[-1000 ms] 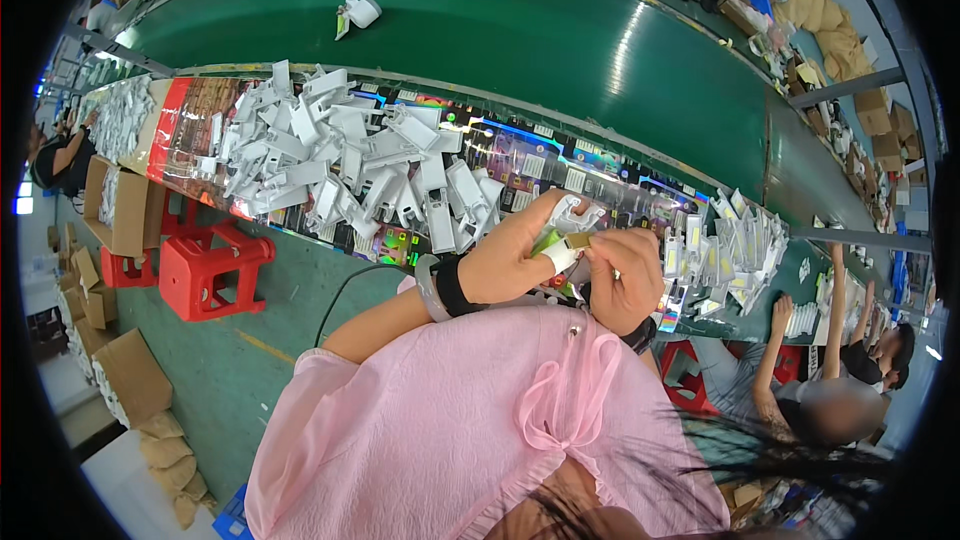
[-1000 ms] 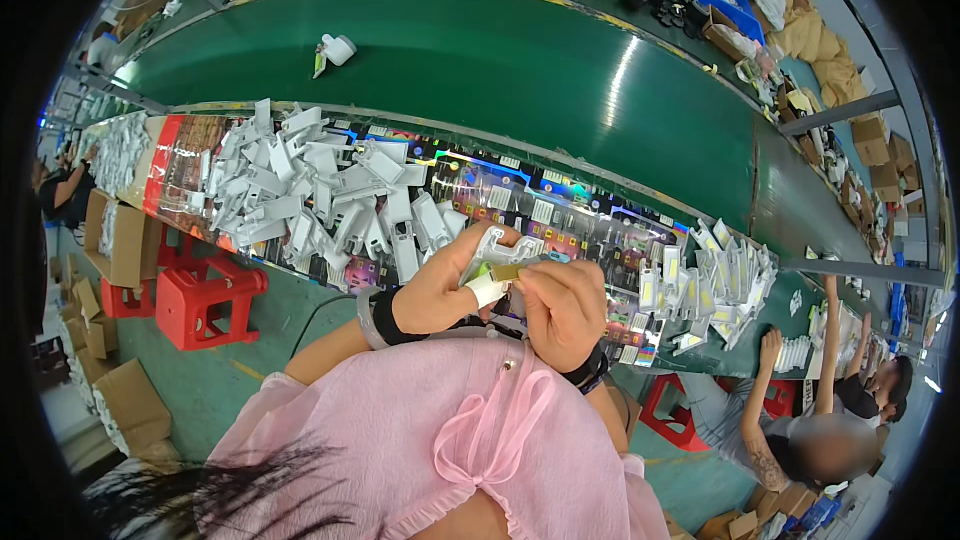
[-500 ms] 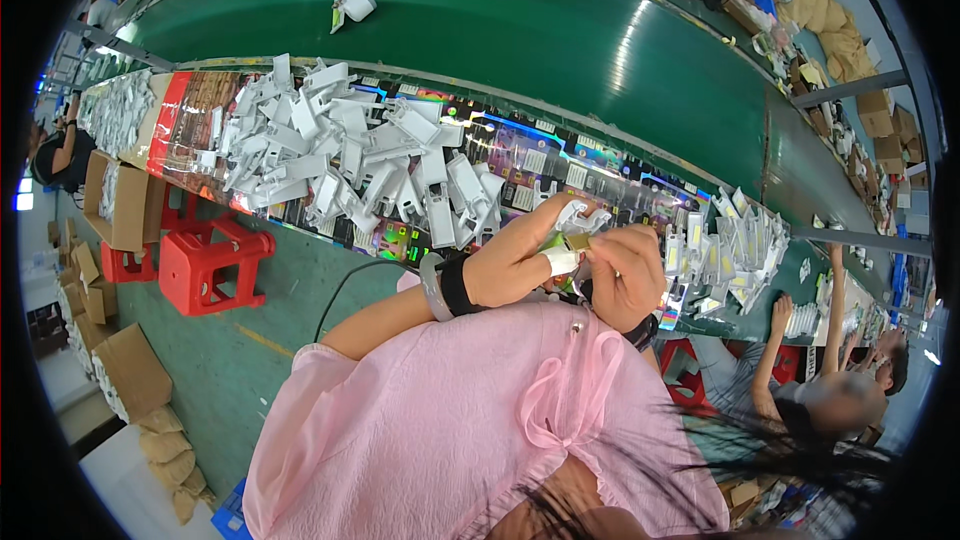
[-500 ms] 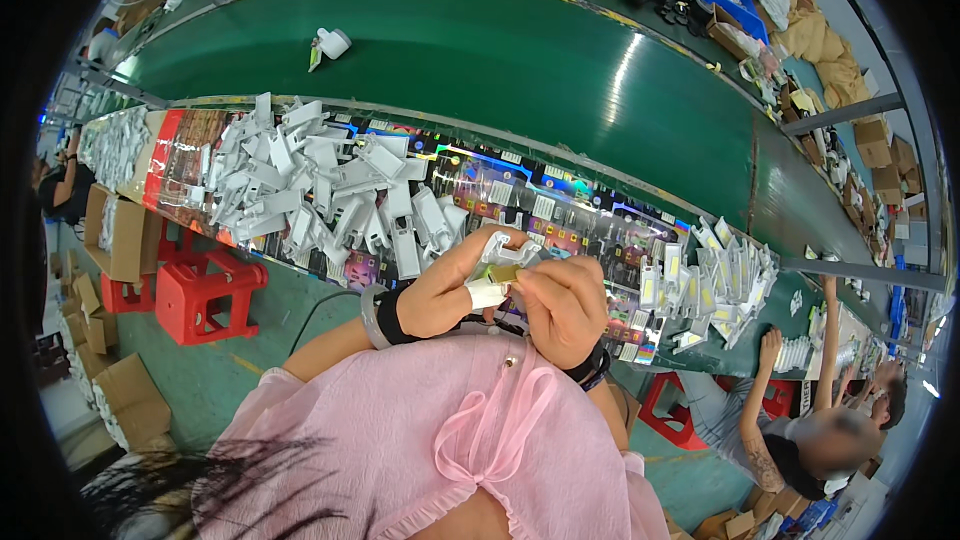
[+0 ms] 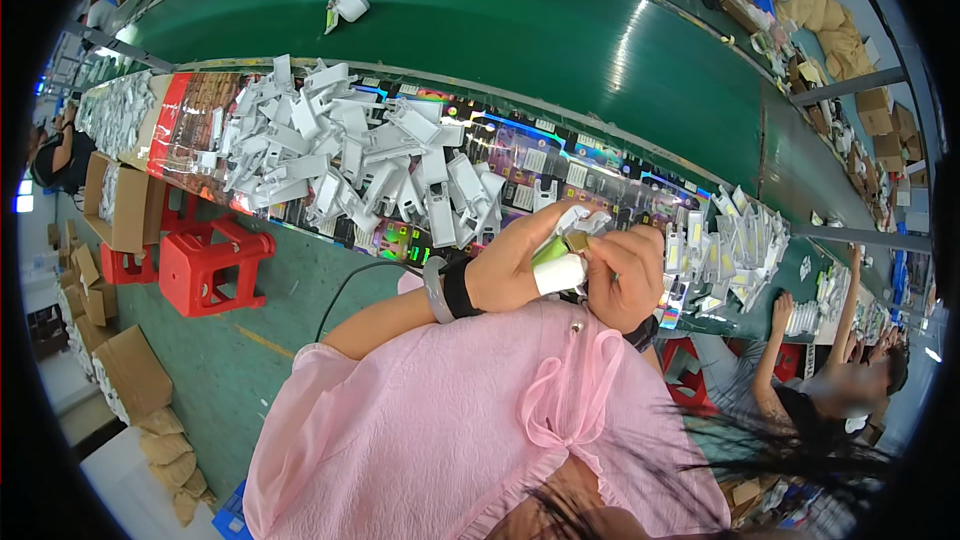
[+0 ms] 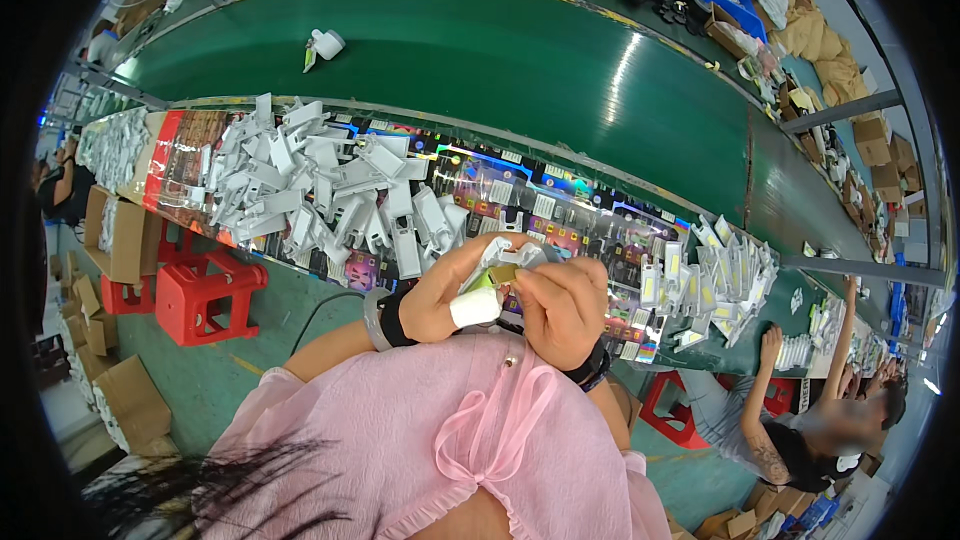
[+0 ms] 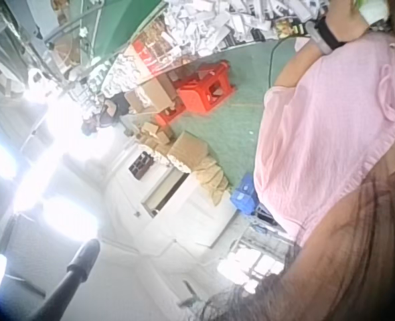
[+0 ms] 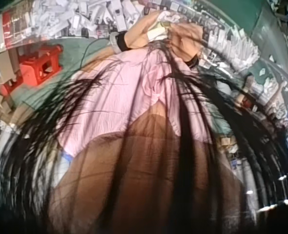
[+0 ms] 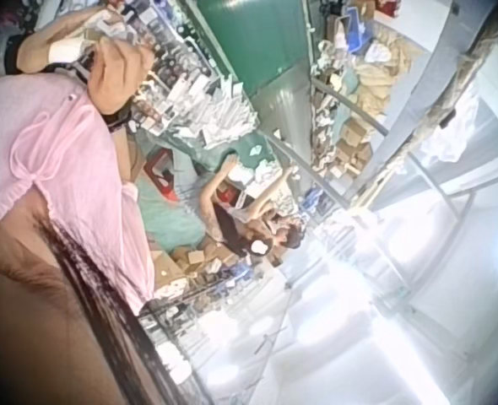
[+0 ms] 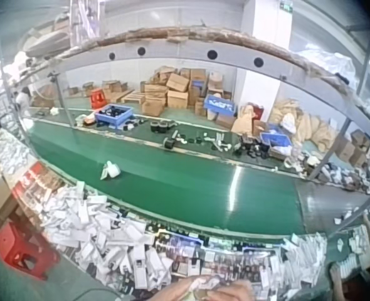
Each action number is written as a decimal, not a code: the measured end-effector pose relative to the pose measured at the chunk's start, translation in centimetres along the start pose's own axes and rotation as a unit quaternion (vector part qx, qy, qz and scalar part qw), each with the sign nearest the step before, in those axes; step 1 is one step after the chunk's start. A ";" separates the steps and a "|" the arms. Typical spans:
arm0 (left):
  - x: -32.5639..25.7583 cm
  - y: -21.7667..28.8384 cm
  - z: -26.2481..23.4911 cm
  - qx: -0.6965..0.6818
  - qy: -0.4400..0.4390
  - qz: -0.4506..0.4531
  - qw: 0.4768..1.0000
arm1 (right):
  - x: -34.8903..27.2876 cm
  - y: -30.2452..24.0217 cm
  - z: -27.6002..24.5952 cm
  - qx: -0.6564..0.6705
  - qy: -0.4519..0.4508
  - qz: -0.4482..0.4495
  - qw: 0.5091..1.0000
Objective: The recorder is assembling small electronic components, specifically placing small internal parts into white plastic housings on an industrial assembly line.
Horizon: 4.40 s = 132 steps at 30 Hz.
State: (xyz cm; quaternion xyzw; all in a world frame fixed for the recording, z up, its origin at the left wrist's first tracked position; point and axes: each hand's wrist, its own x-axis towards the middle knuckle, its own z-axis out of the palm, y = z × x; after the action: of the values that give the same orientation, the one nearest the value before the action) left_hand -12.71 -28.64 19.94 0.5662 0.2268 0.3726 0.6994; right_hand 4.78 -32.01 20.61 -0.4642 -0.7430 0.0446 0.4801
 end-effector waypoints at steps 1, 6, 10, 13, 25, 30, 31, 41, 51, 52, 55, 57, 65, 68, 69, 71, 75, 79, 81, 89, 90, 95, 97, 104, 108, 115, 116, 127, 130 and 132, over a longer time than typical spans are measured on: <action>0.0 0.0 0.1 0.028 0.005 0.006 1.000 | 0.0 -0.1 0.0 -0.006 -0.002 -0.002 1.000; 0.0 -0.5 -0.1 0.119 0.000 0.033 0.992 | -0.2 -0.2 -0.2 -0.014 0.001 -0.001 1.000; -0.1 -0.7 0.1 0.121 0.012 0.025 0.992 | 0.0 -0.3 -0.5 -0.029 -0.015 -0.010 0.999; 0.1 -0.8 -0.1 0.120 0.007 0.017 0.993 | 0.0 0.3 -0.6 -0.021 -0.027 -0.014 0.999; 0.5 -1.4 0.1 0.142 0.040 0.024 0.989 | -0.5 0.3 -0.3 -0.031 -0.025 0.005 0.999; 0.4 -1.4 0.1 0.124 0.062 -0.040 0.989 | -1.0 0.8 0.6 -0.010 -0.020 0.020 1.000; 0.5 -1.2 0.1 0.125 0.068 -0.062 0.988 | -1.1 0.9 0.8 -0.008 -0.022 0.024 0.999; 2.3 -5.1 -2.2 0.158 0.051 -0.054 0.985 | -0.7 4.1 2.1 0.015 -0.076 0.103 0.992; 2.2 -7.1 -5.1 0.018 0.057 -0.282 0.957 | 5.1 23.9 6.3 -0.029 -0.025 0.236 0.971; 1.9 -7.1 -5.0 0.021 0.058 -0.293 0.954 | 5.3 25.7 7.4 -0.028 -0.023 0.232 0.972; 2.5 -7.3 -5.0 0.003 0.040 -0.328 0.944 | 6.0 30.7 9.0 -0.081 0.003 0.270 0.960; 2.4 -7.6 -5.2 0.001 0.045 -0.337 0.941 | 6.0 31.6 9.7 -0.100 0.035 0.303 0.947; 2.0 -8.6 -5.2 0.038 0.037 -0.301 0.952 | 1.2 26.1 6.3 0.003 -0.036 0.259 0.965; 1.7 -8.2 -5.0 0.039 0.029 -0.304 0.951 | -4.8 23.3 4.8 -0.046 -0.102 0.234 0.966; 1.4 -8.2 -5.1 0.035 0.035 -0.308 0.950 | -6.1 22.1 4.2 -0.098 -0.116 0.193 0.969; 0.7 -8.0 -5.2 0.043 0.027 -0.302 0.952 | -9.4 19.5 2.2 -0.198 -0.154 0.199 0.947; -0.3 -7.3 -4.5 0.029 0.029 -0.307 0.951 | -13.4 18.1 -2.7 -0.413 -0.283 0.281 0.819; 0.0 -7.0 -2.9 0.067 -0.003 -0.309 0.949 | -17.5 17.0 -8.9 -0.429 -0.147 0.393 0.800; 1.6 -7.6 -1.9 0.089 -0.028 -0.326 0.941 | -19.5 16.8 -11.0 -0.431 -0.097 0.451 0.776; 14.1 -17.8 12.5 0.523 -0.230 -0.105 0.814 | -25.2 18.9 -16.2 -0.408 -0.005 0.510 0.757; 15.6 -18.4 14.6 0.551 -0.241 -0.119 0.790 | -25.4 19.3 -16.9 -0.399 -0.009 0.509 0.763; 20.9 -23.2 19.2 0.704 -0.292 -0.017 0.648 | -27.3 22.4 -20.4 -0.390 -0.027 0.486 0.781; 22.8 -23.1 20.0 0.683 -0.347 0.003 0.643 | -28.0 23.0 -22.5 -0.370 0.002 0.496 0.785; 27.8 -24.9 21.7 0.674 -0.440 0.032 0.592 | -29.4 25.9 -25.7 -0.354 0.002 0.509 0.784; 28.6 -26.4 23.9 0.631 -0.475 0.040 0.612 | -30.3 26.7 -27.3 -0.357 0.002 0.527 0.771; 29.0 -29.1 28.3 0.556 -0.496 0.074 0.662 | -31.9 29.4 -31.1 -0.366 -0.002 0.518 0.773; 29.0 -29.5 29.0 0.546 -0.489 0.073 0.677 | -31.9 29.7 -31.7 -0.366 0.007 0.509 0.779; 28.5 -31.3 34.4 0.504 -0.459 0.049 0.730 | -33.9 31.4 -34.6 -0.378 0.026 0.528 0.760; 28.2 -31.5 35.4 0.497 -0.445 0.051 0.743 | -34.3 31.6 -34.8 -0.374 0.073 0.520 0.765; 28.0 -31.7 35.8 0.501 -0.433 0.053 0.747 | -34.2 31.7 -34.9 -0.375 0.087 0.511 0.769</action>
State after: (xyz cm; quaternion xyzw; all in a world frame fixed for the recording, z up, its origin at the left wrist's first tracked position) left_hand 39.52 -31.70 1.60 0.9468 0.0231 -0.0437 0.3180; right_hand 55.39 -52.41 0.06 -0.9201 -0.3095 -0.0394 0.2366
